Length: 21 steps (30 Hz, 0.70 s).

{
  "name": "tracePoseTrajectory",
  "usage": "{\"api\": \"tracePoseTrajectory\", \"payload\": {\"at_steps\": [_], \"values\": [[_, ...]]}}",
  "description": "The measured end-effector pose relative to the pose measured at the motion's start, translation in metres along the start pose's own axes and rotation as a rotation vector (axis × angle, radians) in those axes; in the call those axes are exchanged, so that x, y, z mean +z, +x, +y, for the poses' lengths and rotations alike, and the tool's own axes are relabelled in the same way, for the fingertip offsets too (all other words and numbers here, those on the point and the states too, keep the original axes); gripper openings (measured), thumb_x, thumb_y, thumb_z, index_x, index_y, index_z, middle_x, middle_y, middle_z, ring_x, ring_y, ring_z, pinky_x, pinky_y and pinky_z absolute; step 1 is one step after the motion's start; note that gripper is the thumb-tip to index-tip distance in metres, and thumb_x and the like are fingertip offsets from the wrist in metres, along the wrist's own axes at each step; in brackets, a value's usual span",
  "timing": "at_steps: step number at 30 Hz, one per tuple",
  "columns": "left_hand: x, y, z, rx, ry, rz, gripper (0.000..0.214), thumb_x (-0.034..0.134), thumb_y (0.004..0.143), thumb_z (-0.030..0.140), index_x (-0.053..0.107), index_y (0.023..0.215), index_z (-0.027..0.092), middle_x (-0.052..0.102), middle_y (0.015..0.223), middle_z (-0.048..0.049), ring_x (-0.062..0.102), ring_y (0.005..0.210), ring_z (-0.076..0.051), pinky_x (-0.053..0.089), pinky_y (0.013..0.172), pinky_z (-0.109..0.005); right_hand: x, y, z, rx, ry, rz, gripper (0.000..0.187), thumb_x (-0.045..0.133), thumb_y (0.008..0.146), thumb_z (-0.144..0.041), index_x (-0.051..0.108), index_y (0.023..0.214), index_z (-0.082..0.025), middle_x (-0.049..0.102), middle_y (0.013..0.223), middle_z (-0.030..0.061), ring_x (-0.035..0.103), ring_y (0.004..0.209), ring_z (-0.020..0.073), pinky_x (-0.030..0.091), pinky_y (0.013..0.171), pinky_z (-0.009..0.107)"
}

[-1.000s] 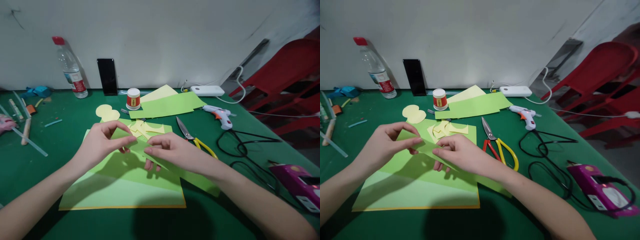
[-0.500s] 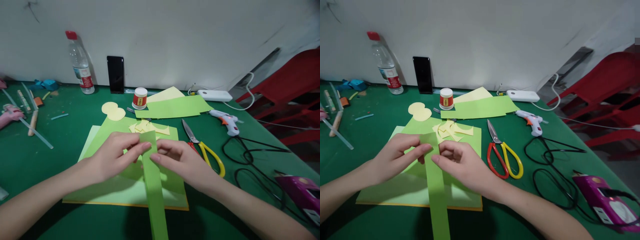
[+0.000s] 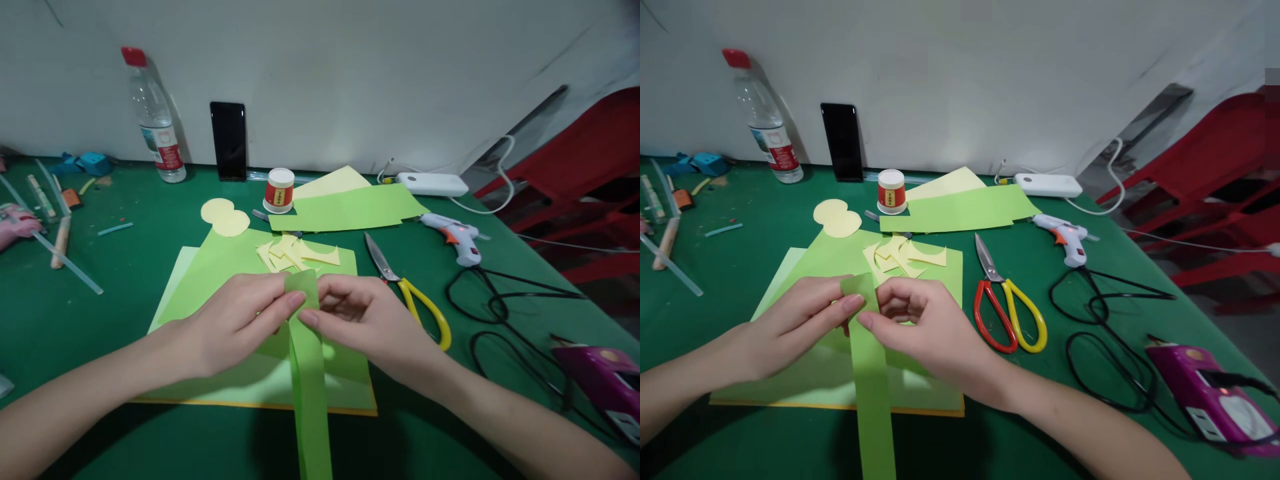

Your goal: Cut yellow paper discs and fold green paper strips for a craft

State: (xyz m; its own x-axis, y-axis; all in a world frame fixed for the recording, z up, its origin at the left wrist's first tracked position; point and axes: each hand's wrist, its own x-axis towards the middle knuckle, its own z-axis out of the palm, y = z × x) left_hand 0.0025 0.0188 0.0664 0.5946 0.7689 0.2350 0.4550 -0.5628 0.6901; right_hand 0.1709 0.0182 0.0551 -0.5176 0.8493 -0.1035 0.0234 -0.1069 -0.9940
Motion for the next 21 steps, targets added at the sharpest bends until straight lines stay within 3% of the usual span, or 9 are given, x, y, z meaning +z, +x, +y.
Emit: {"api": "tracePoseTrajectory", "payload": {"at_steps": [15,21], "values": [[0.0045,-0.0005,-0.0033,0.043,-0.044,0.09,0.035,0.04,0.085,0.013,0.037,0.05,0.016,0.034,0.044,0.007,0.034,0.039,-0.004,0.026,0.04,-0.018,0.0006,-0.0029,-0.0021,0.02,0.036,-0.007,0.021,0.067,0.069,-0.02,0.049,0.06,-0.014,0.042,0.054,-0.0056,0.035,0.051,0.0043,0.029,0.046,0.016],[0.0059,0.0015,-0.0034,-0.066,-0.225,0.122,0.036,0.04,0.085,0.014,0.042,0.05,0.016,0.042,0.043,0.0074,0.039,0.039,-0.003,0.028,0.039,-0.016,0.0013,-0.0021,-0.0045,0.035,0.094,0.043,0.018,0.07,0.065,-0.018,0.053,0.06,-0.014,0.045,0.052,-0.0061,0.036,0.047,0.0037,0.032,0.044,0.016]]}}
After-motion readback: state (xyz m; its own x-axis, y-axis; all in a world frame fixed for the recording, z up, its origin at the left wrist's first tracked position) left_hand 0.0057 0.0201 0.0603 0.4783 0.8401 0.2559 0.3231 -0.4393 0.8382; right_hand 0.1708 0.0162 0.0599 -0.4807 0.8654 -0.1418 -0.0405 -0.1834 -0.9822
